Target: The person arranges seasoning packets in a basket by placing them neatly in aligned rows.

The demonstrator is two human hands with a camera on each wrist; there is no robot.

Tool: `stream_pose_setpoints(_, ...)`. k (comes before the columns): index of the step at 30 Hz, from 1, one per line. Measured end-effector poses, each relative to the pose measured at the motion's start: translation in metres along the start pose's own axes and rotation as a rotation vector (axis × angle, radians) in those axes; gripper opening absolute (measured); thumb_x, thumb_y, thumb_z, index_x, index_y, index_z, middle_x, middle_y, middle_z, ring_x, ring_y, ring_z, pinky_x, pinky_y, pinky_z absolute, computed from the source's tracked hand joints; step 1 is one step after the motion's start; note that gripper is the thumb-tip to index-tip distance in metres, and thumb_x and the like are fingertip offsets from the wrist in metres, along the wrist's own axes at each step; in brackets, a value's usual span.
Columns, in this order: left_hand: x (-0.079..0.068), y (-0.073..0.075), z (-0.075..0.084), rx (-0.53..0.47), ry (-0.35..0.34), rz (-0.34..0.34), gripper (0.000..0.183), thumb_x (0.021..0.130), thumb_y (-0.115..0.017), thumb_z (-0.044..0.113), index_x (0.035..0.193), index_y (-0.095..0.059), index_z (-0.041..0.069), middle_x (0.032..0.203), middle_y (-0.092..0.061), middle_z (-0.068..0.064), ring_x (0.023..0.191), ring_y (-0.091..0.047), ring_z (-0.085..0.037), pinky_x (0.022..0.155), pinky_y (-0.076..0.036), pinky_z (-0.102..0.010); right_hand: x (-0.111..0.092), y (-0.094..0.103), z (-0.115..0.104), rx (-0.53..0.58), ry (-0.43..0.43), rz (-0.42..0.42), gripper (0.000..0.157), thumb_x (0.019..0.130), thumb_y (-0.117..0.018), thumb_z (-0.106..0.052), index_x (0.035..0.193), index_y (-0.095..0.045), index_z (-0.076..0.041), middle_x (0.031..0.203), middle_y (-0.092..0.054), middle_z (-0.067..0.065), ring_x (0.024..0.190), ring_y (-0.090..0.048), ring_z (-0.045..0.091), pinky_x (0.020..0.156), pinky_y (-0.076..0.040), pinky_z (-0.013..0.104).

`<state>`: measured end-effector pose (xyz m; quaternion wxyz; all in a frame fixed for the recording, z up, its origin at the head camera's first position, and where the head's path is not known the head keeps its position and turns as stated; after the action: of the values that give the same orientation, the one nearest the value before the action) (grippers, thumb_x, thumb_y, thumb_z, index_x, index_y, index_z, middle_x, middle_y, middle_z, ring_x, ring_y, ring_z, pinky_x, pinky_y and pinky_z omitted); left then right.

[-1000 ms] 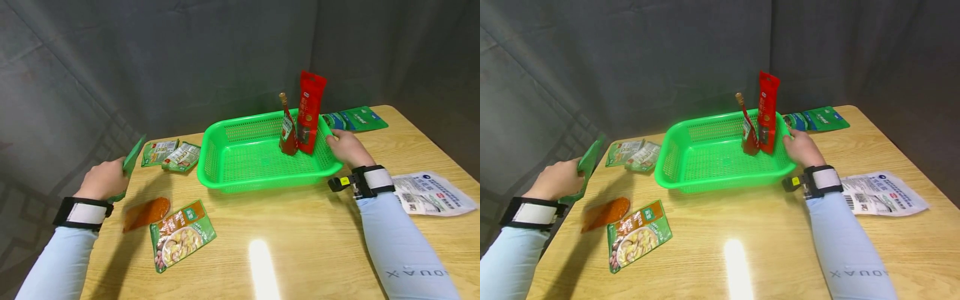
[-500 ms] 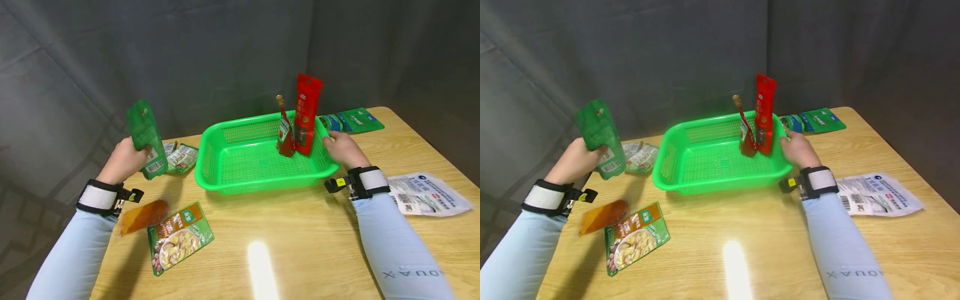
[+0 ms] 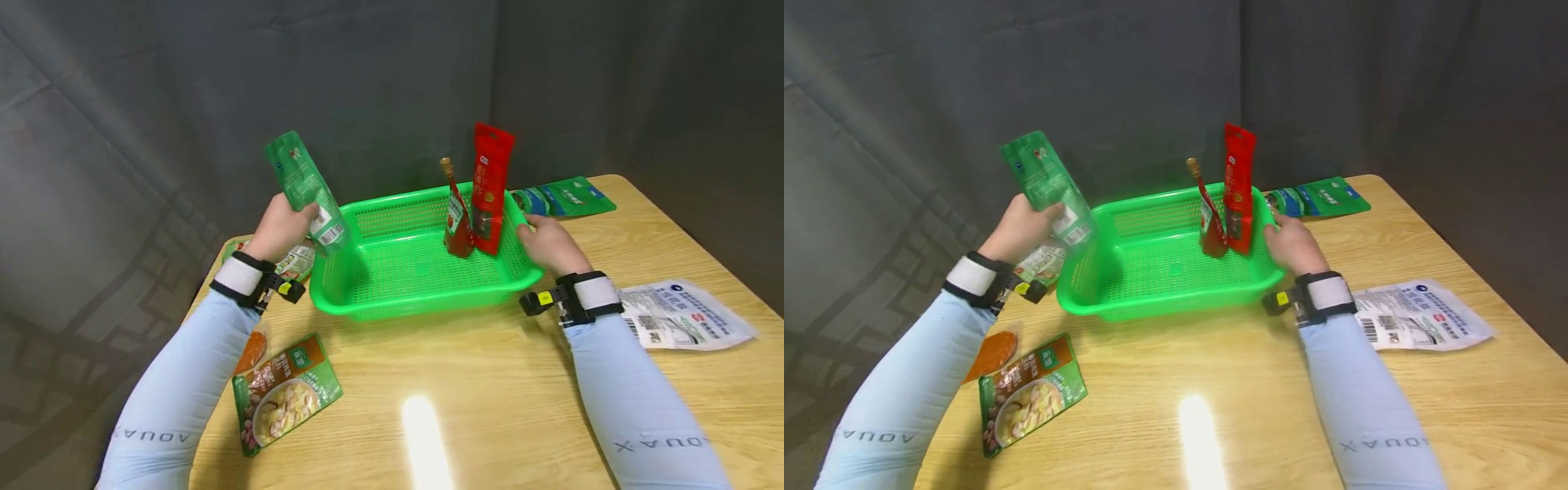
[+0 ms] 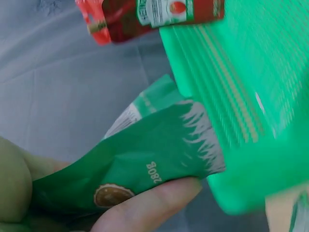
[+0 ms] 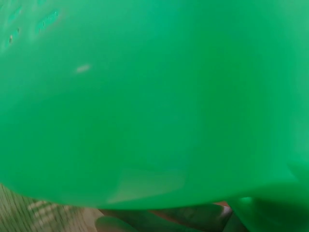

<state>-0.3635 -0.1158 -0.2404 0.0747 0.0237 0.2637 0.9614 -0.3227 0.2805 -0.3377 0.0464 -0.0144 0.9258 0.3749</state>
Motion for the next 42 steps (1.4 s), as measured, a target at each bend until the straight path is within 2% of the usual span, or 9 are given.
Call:
stream_pose_setpoints(5,0.025,-0.037,0.006,-0.085,0.05,-0.064,0.037,0.106,-0.044,0.012,0.138,-0.041,-0.007,0.121,-0.056,-0.028,0.107,-0.062,-0.042,0.073,-0.059,-0.041,0.001,0.0,0.003,0.012,-0.003,0.018,0.062,0.107,-0.031,-0.032,0.154,-0.022,0.006,0.064,-0.042,0.004,0.045,-0.034,0.013,0.057,-0.039,0.039)
stream_pose_setpoints(12,0.049,-0.089,0.023,-0.058,0.082,-0.134,0.035,0.105,-0.044,0.009,0.137,-0.042,-0.005,0.121,-0.057,-0.027,0.108,-0.062,-0.041,0.075,-0.058,-0.047,0.0,0.0,0.005,0.023,-0.005,0.021,0.061,0.107,-0.031,-0.032,0.155,-0.022,0.005,0.064,-0.043,0.004,0.044,-0.036,0.013,0.055,-0.042,0.038)
stream_pose_setpoints(18,0.063,-0.124,0.022,-0.018,0.097,-0.199,0.038,0.106,-0.042,0.009,0.143,-0.039,0.003,0.121,-0.056,-0.022,0.109,-0.061,-0.038,0.079,-0.056,-0.052,0.001,-0.005,0.002,0.02,-0.012,0.024,0.06,0.107,-0.031,-0.031,0.155,-0.022,0.004,0.059,-0.039,0.0,0.044,-0.034,0.013,0.057,-0.041,0.038)
stream_pose_setpoints(23,0.07,-0.139,0.017,0.08,0.089,-0.227,0.045,0.105,-0.04,0.007,0.15,-0.035,0.007,0.127,-0.055,-0.022,0.115,-0.058,-0.037,0.081,-0.054,-0.055,0.004,-0.012,-0.004,0.035,-0.008,0.013,0.059,0.107,-0.031,-0.031,0.155,-0.023,0.003,0.062,-0.041,0.002,0.046,-0.033,0.013,0.061,-0.04,0.039)
stream_pose_setpoints(27,0.069,-0.151,0.018,0.106,0.083,-0.257,0.051,0.105,-0.038,0.005,0.155,-0.03,0.009,0.131,-0.053,-0.022,0.118,-0.056,-0.036,0.082,-0.053,-0.055,0.001,-0.012,-0.008,0.022,-0.014,0.011,0.059,0.108,-0.03,-0.031,0.155,-0.023,0.003,0.064,-0.043,0.004,0.047,-0.034,0.014,0.063,-0.039,0.04)
stream_pose_setpoints(31,0.068,-0.162,0.021,0.143,0.07,-0.278,0.052,0.105,-0.037,0.005,0.156,-0.027,0.009,0.13,-0.053,-0.021,0.108,-0.059,-0.035,0.069,-0.054,-0.046,-0.002,-0.011,-0.009,0.018,-0.02,0.015,0.059,0.108,-0.03,-0.031,0.156,-0.023,0.002,0.065,-0.043,0.005,0.047,-0.034,0.014,0.062,-0.039,0.04)
stream_pose_setpoints(34,0.069,-0.17,0.024,0.191,0.036,-0.267,0.048,0.105,-0.038,0.005,0.152,-0.032,0.005,0.129,-0.054,-0.021,0.104,-0.06,-0.033,0.062,-0.052,-0.041,-0.004,-0.011,-0.01,0.018,-0.023,0.014,0.059,0.108,-0.03,-0.031,0.156,-0.022,0.002,0.066,-0.043,0.005,0.047,-0.034,0.014,0.062,-0.039,0.039)
stream_pose_setpoints(39,0.069,-0.177,0.029,0.253,-0.06,-0.211,0.038,0.099,-0.04,-0.002,0.136,-0.047,-0.005,0.126,-0.056,-0.023,0.106,-0.055,-0.031,0.081,-0.05,-0.039,-0.006,-0.014,-0.014,0.02,-0.022,0.003,0.059,0.108,-0.03,-0.031,0.156,-0.022,0.001,0.06,-0.042,0.002,0.044,-0.033,0.014,0.061,-0.04,0.039)
stream_pose_setpoints(42,0.068,-0.179,0.025,0.29,-0.065,-0.192,0.037,0.098,-0.041,-0.002,0.134,-0.046,-0.005,0.129,-0.055,-0.023,0.114,-0.054,-0.032,0.093,-0.047,-0.041,-0.006,-0.016,-0.016,0.025,-0.024,0.0,0.059,0.108,-0.03,-0.032,0.157,-0.022,-0.001,0.059,-0.042,0.0,0.043,-0.033,0.013,0.06,-0.041,0.039)
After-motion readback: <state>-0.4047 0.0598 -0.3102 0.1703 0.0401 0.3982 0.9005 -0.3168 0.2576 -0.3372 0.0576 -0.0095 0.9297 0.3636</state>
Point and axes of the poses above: each hand's wrist, its own x-axis towards the middle knuckle, its own y-axis out of the back of the hand, z = x × y, the point moved 10 cm from there along x, towards the middle knuckle
